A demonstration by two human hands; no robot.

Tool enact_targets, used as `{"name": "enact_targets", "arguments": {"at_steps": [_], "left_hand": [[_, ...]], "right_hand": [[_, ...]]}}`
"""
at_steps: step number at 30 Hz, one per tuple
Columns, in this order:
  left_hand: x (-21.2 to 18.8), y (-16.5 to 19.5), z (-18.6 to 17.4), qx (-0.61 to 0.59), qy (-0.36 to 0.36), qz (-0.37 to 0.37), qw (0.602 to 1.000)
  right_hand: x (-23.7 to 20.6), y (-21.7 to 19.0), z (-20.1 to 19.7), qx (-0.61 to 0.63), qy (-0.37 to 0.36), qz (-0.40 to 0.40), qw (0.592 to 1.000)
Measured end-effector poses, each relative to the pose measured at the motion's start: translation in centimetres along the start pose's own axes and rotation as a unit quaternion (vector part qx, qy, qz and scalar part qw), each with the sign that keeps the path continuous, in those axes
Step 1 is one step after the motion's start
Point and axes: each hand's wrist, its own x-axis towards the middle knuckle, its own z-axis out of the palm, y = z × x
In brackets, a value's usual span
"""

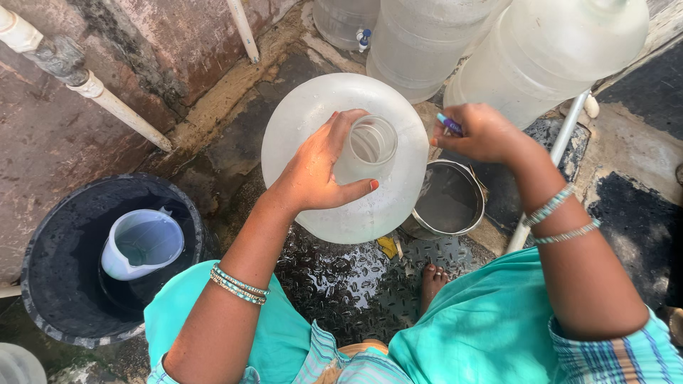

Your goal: The person cleans a large plastic water dispenser by first rinsing it with water from a jug. They then add small dark pellets into the dispenser's neck and scrub the interior with a toothbrush. Finally, the person wipes the exterior of the dispenser with a yellow sponge.

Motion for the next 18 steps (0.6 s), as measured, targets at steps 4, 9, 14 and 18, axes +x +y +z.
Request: {"name": "enact_targets", "arguments": {"at_steps": [4,9,14,18], "left_hand": [[-0.1,0.0,-0.1,-0.005,0.0,0.005,1.0],[-0.4,0.2,-0.5,-0.017,0.005,0.016,1.0],[-1.0,-0.1,-1.4,-0.035,0.005,0.011,0.999],[-0.9,-0.9,-2.2,-0.044,0.003,0.001,0.999]], "right_hand": [[1.9,7.2,8.3,-0.127,-0.066,0.087,0.986],[-0.5,8.4,17.2,-0.168,-0.099,0.181,0.964],[-0.5,8.5,17.0,-0.077,-0.085,0.196,0.974],[0.6,9.1,14.3,-0.074,0.076,0.187,0.977]]}}
